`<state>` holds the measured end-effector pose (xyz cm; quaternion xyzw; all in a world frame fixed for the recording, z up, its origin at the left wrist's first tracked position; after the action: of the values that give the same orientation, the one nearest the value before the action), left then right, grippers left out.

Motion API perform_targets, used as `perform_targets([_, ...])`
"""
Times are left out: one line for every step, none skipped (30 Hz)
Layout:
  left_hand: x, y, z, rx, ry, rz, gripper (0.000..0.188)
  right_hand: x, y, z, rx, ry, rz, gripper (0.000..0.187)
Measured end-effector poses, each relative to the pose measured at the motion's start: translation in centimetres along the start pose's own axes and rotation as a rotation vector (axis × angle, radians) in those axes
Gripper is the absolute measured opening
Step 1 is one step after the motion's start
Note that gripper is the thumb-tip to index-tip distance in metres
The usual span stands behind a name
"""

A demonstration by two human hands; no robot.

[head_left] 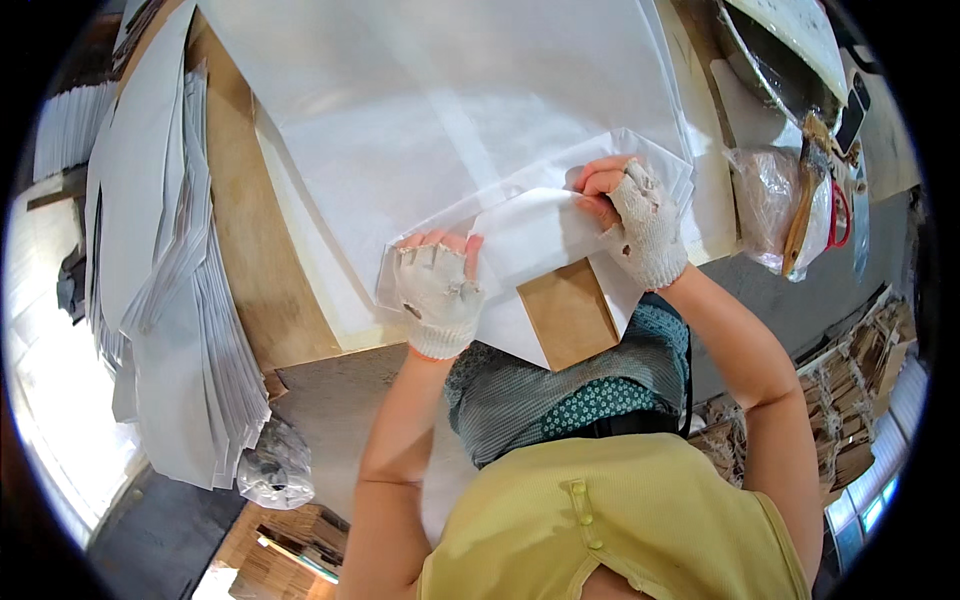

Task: The person wraps a small brown box with white paper. They fold the paper around the box, apply paste with a brush, and smooth the edges to secure the wrap. The process is repeated for multiple boxes.

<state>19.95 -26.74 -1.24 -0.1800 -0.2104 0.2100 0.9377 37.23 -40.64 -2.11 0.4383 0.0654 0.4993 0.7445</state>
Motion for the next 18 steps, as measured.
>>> perform_targets([0.1,-0.2,-0.3,0.069,0.023,0.007,0.015,0.1,0.1,-0.1,-0.020,-0.019,0.011,0.016])
perform_targets([0.5,-0.3,-0.7,0.138,0.045,0.014,0.015,0.2,0.3,0.0,-0.039,-0.036,0.022,0.015])
perform_targets([0.6,-0.3,-0.9,0.207,0.066,0.022,0.015,0.1,0.2,0.1,-0.040,-0.014,0.012,0.014])
perform_targets([0.8,-0.3,-0.7,0.156,0.024,0.005,0.016,0.6,0.1,0.6,-0.045,0.002,0.019,0.014])
perform_targets([0.8,-0.3,-0.4,0.105,-0.019,-0.012,0.016,1.0,0.2,1.0,-0.049,0.018,0.026,0.013])
perform_targets([0.7,-0.3,-0.1,0.053,-0.061,-0.029,0.017,1.3,0.2,1.4,0.006,0.036,-0.008,0.012])
perform_targets([0.5,-0.2,0.0,0.004,-0.084,-0.035,0.017,1.5,0.1,1.7,0.061,0.056,-0.044,0.011])
perform_targets([0.3,-0.1,0.2,-0.045,-0.107,-0.041,0.017,1.5,0.0,1.9,0.116,0.077,-0.079,0.010])
perform_targets([0.2,-0.1,0.4,-0.094,-0.130,-0.046,0.018,1.6,-0.1,2.0,0.135,0.076,-0.083,0.010])
perform_targets([0.1,-0.2,0.5,-0.104,-0.143,-0.066,0.018,1.7,-0.2,2.1,0.153,0.075,-0.092,0.010])
perform_targets([0.1,-0.3,0.6,-0.113,-0.155,-0.085,0.019,1.7,-0.4,2.1,0.171,0.074,-0.101,0.010])
perform_targets([0.1,-0.4,0.6,-0.123,-0.168,-0.104,0.020,1.7,-0.5,2.2,0.175,0.074,-0.078,0.010])
perform_targets([0.0,-0.3,0.6,-0.134,-0.174,-0.111,0.020,1.7,-0.5,2.3,0.179,0.077,-0.054,0.010])
perform_targets([-0.1,-0.3,0.5,-0.145,-0.180,-0.117,0.021,1.7,-0.5,2.3,0.183,0.081,-0.031,0.010])
perform_targets([-0.1,-0.2,0.5,-0.156,-0.186,-0.124,0.022,1.6,-0.5,2.4,0.190,0.082,-0.020,0.010])
perform_targets([0.0,-0.3,0.5,-0.149,-0.176,-0.115,0.022,1.7,-0.6,2.4,0.196,0.082,-0.008,0.010])
perform_targets([-0.1,-0.3,0.6,-0.142,-0.166,-0.107,0.022,1.7,-0.6,2.4,0.202,0.083,0.005,0.011])
perform_targets([0.0,-0.4,0.6,-0.135,-0.156,-0.098,0.023,1.8,-0.7,2.4,0.212,0.076,-0.006,0.010])
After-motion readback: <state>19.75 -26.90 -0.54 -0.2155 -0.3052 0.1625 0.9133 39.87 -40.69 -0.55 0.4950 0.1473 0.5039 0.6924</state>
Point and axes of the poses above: each hand's wrist, its own x-axis towards the middle knuckle, its own z-axis out of the back of the hand, y = z × x, the point moved 7 cm from there along x, towards the middle knuckle, and after that the axes turned 1 degree about z, right-handed, at the moved point
